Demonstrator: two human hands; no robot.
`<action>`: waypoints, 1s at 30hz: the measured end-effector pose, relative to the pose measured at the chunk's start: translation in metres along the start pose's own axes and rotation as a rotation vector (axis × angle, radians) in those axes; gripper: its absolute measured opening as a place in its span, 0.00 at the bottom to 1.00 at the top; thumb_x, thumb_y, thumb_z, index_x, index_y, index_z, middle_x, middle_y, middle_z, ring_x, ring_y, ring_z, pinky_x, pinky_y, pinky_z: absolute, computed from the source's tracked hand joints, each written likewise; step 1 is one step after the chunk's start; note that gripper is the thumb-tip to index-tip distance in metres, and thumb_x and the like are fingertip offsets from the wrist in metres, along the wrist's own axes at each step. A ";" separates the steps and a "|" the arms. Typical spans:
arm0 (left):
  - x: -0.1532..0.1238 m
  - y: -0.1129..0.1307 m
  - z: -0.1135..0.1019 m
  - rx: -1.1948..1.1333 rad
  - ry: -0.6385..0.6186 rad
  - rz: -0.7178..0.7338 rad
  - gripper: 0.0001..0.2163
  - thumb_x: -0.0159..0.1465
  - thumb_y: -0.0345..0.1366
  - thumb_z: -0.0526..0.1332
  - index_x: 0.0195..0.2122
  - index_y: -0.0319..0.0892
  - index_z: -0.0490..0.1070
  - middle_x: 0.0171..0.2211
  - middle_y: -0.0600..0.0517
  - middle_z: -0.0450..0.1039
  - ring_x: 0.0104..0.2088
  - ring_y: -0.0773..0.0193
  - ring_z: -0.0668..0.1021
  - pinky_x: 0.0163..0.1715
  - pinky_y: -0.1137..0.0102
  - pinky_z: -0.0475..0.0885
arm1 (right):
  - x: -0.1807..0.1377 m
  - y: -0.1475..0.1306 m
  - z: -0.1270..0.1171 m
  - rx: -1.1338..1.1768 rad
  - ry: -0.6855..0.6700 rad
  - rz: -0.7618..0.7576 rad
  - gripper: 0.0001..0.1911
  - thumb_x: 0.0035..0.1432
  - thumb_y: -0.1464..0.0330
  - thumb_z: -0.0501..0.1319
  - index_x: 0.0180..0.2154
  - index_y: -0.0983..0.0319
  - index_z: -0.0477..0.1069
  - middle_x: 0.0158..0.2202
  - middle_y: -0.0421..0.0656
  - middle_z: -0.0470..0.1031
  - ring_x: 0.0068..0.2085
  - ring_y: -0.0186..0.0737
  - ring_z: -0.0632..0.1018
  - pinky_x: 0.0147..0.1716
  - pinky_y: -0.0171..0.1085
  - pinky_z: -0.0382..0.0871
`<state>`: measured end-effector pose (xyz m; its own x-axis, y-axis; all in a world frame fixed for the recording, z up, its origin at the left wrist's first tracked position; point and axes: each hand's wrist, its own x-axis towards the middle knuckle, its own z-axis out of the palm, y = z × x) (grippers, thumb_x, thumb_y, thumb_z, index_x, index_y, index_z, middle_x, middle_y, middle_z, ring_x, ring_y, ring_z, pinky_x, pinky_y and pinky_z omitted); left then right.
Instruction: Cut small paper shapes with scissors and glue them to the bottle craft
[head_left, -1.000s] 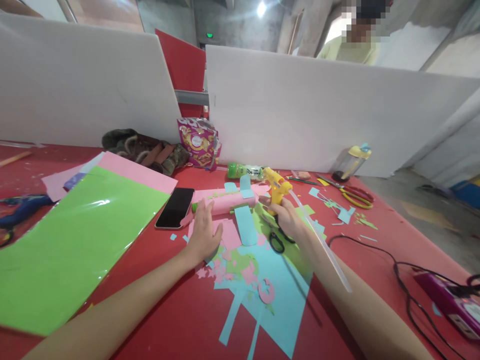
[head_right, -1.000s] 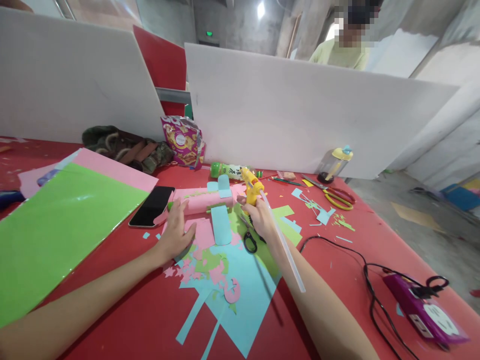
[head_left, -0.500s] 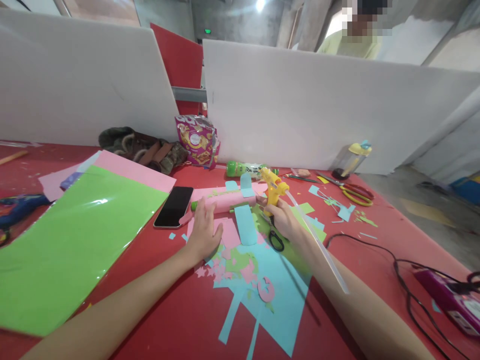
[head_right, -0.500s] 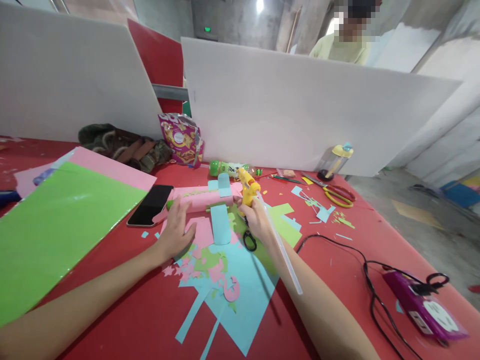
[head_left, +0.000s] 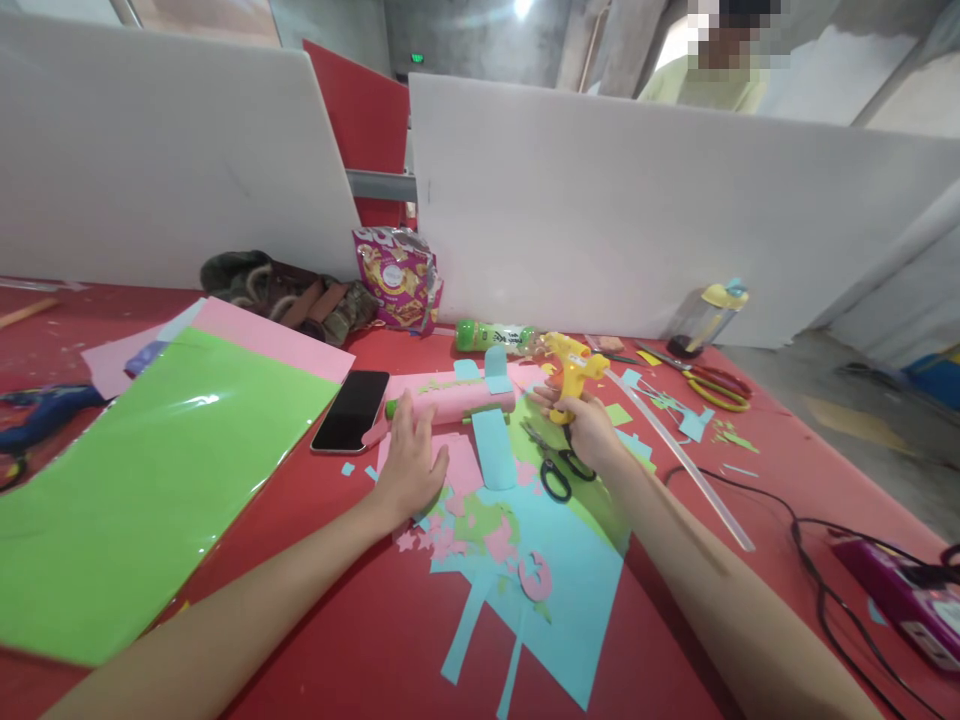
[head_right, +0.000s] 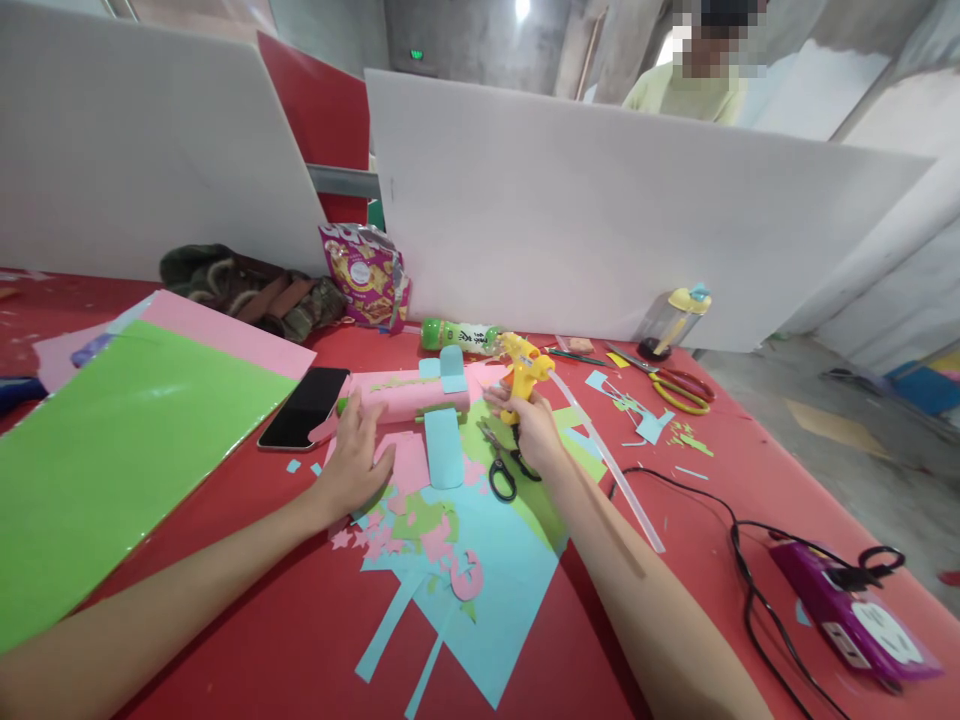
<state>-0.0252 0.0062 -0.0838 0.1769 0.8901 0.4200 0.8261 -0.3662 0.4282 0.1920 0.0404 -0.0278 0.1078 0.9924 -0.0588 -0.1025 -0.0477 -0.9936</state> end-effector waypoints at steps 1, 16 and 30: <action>0.000 0.001 -0.001 -0.001 0.002 0.006 0.20 0.58 0.32 0.48 0.52 0.35 0.49 0.59 0.37 0.32 0.59 0.45 0.41 0.52 0.49 0.52 | 0.001 -0.004 -0.004 -0.006 0.007 -0.005 0.10 0.35 0.74 0.52 0.25 0.62 0.66 0.27 0.44 0.74 0.29 0.38 0.74 0.25 0.34 0.65; -0.012 0.023 -0.013 -0.016 -0.035 0.202 0.10 0.58 0.29 0.47 0.39 0.36 0.62 0.41 0.43 0.63 0.45 0.57 0.65 0.46 0.58 0.60 | -0.013 -0.043 -0.045 -0.401 -0.297 -0.009 0.04 0.38 0.75 0.57 0.18 0.66 0.69 0.16 0.40 0.70 0.18 0.31 0.67 0.19 0.32 0.57; -0.017 0.025 -0.010 0.030 -0.201 0.277 0.15 0.59 0.34 0.46 0.45 0.36 0.60 0.44 0.42 0.67 0.51 0.55 0.63 0.52 0.54 0.49 | -0.025 -0.031 -0.020 -0.888 -0.456 0.067 0.05 0.41 0.69 0.56 0.26 0.61 0.67 0.14 0.37 0.68 0.16 0.33 0.67 0.14 0.31 0.58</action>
<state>-0.0129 -0.0210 -0.0727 0.4964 0.7944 0.3500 0.7465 -0.5964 0.2951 0.2118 0.0148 0.0023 -0.2802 0.9241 -0.2597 0.7018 0.0126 -0.7123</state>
